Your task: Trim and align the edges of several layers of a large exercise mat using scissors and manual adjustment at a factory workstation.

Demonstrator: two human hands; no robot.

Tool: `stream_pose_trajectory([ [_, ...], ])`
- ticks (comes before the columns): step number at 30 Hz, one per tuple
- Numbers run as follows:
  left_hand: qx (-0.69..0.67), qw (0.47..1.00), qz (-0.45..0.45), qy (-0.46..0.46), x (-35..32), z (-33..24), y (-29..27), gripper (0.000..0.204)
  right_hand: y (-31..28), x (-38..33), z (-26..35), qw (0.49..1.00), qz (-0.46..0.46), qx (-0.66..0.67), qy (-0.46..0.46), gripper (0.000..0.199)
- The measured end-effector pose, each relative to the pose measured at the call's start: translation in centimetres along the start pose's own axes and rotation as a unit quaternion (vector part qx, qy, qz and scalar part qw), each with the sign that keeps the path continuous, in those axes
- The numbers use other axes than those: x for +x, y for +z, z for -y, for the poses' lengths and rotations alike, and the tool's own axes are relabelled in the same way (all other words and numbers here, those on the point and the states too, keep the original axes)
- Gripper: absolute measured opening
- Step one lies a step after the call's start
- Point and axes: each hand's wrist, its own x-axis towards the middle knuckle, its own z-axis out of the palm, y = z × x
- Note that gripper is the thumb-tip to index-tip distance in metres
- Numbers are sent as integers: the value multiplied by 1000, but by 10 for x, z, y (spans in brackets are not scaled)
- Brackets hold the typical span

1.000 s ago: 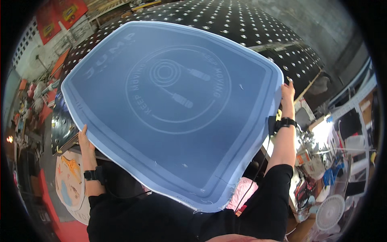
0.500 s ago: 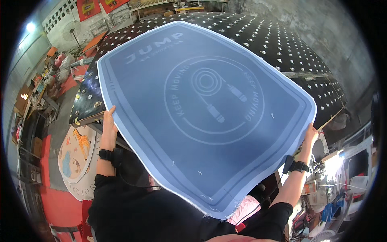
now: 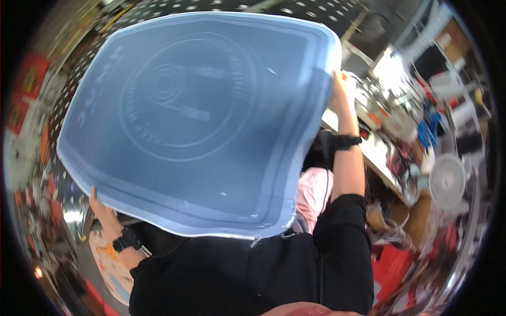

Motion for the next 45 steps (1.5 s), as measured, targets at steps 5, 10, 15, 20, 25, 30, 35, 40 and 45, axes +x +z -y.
stream_pose_trajectory([
  [5, -133, 978, -76, -139, 54, 32, -18, 36, -7, -39, -9, 992, 38, 119, 28, 34],
  [10, -103, 980, -93, -141, 38, 11, 1, 39, -40, -64, -17, 997, -5, 53, 49, 25],
  [15, -102, 982, -82, -134, 34, 3, 26, 36, -56, -93, -3, 991, -16, 131, -4, 26],
  [20, -81, 983, -75, -144, 48, 0, 39, 37, -78, -89, -11, 981, -25, 190, 6, 24],
  [25, -70, 985, -64, -144, 61, 0, 39, 40, -80, -84, -13, 976, -34, 216, 12, 24],
  [30, -72, 985, -55, -145, 69, -3, 63, 42, -90, -66, -13, 967, -61, 244, 40, 23],
  [35, 51, 996, -7, -71, 100, -1, 50, 42, -85, -64, -13, 981, -77, 180, 5, 25],
  [40, 3, 984, -23, -174, 80, -33, 109, 41, -82, -73, -5, 975, -116, 185, 50, 27],
  [45, 35, 985, -33, -164, 80, -31, 114, 38, -77, -73, -2, 972, -125, 198, 29, 28],
])
